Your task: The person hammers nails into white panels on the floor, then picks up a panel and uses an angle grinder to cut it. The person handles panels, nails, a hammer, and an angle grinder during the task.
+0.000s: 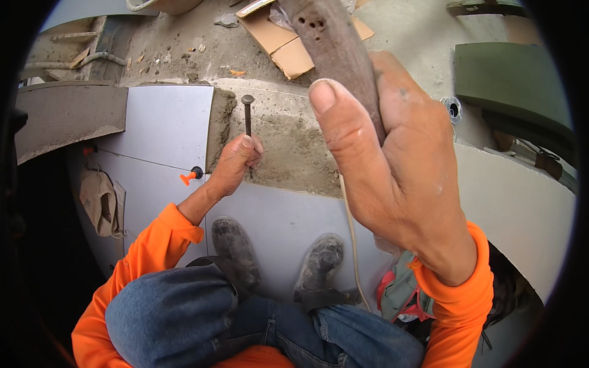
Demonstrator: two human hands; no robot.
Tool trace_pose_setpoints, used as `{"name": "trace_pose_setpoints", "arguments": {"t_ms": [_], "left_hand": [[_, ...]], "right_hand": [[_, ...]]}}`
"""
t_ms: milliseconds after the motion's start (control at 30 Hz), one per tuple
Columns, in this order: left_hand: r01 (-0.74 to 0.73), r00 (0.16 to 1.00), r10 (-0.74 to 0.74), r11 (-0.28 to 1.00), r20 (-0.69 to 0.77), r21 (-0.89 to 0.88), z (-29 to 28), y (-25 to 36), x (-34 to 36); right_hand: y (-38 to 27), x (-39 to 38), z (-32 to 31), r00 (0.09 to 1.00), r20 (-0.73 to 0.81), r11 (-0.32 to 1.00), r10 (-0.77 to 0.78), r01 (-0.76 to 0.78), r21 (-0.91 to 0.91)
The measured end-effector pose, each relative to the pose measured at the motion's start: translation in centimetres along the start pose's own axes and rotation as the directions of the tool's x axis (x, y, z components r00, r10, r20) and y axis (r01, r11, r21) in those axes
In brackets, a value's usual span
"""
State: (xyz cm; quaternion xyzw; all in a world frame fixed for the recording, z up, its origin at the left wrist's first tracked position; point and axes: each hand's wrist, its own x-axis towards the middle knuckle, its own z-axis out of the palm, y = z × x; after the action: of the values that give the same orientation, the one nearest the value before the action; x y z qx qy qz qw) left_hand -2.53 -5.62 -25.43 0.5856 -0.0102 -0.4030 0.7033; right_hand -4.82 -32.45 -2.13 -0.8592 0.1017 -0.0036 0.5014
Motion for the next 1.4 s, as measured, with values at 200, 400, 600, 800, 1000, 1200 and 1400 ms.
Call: {"name": "trace_pose_setpoints", "arguments": {"t_ms": [200, 400, 600, 800, 1000, 1200, 1400], "left_hand": [[-0.034, 0.996, 0.032, 0.999, 0.088, 0.017, -0.1, -0.6, 0.0], [-0.035, 0.990, 0.034, 0.999, 0.135, 0.007, -0.2, -0.7, -0.3], [-0.089, 0.985, 0.063, 0.984, 0.159, 0.157, 0.3, 0.1, -1.3], [-0.120, 0.982, 0.106, 0.989, 0.156, 0.082, 0.5, 0.2, -1.2], [-0.080, 0.988, 0.059, 0.986, 0.144, 0.144, 0.6, -0.4, -1.0], [-0.246, 0.968, 0.250, 0.964, 0.026, -0.103, 0.2, 2.2, -0.9], [-0.237, 0.971, 0.237, 0.971, -0.001, 0.019, -0.9, 3.5, -6.5]], "right_hand": [[-0.8, -0.1, 1.1, 0.879, 0.426, 0.948, 0.215, -0.083, -0.307], [-2.2, -1.1, -0.5, 0.993, -0.004, 0.982, 0.119, -0.118, 0.146], [0.3, -3.0, 1.2, 0.889, 0.410, 0.920, 0.202, -0.029, -0.390], [-0.7, -4.5, -1.0, 0.996, 0.067, 0.997, 0.067, -0.064, -0.043], [2.5, -5.6, 1.2, 0.900, 0.379, 0.947, 0.214, -0.095, -0.307], [7.0, -8.7, 1.4, 0.885, 0.352, 0.930, 0.303, -0.194, -0.314], [12.4, -13.4, 7.1, 0.853, 0.320, 0.887, 0.413, -0.297, -0.353]]}}
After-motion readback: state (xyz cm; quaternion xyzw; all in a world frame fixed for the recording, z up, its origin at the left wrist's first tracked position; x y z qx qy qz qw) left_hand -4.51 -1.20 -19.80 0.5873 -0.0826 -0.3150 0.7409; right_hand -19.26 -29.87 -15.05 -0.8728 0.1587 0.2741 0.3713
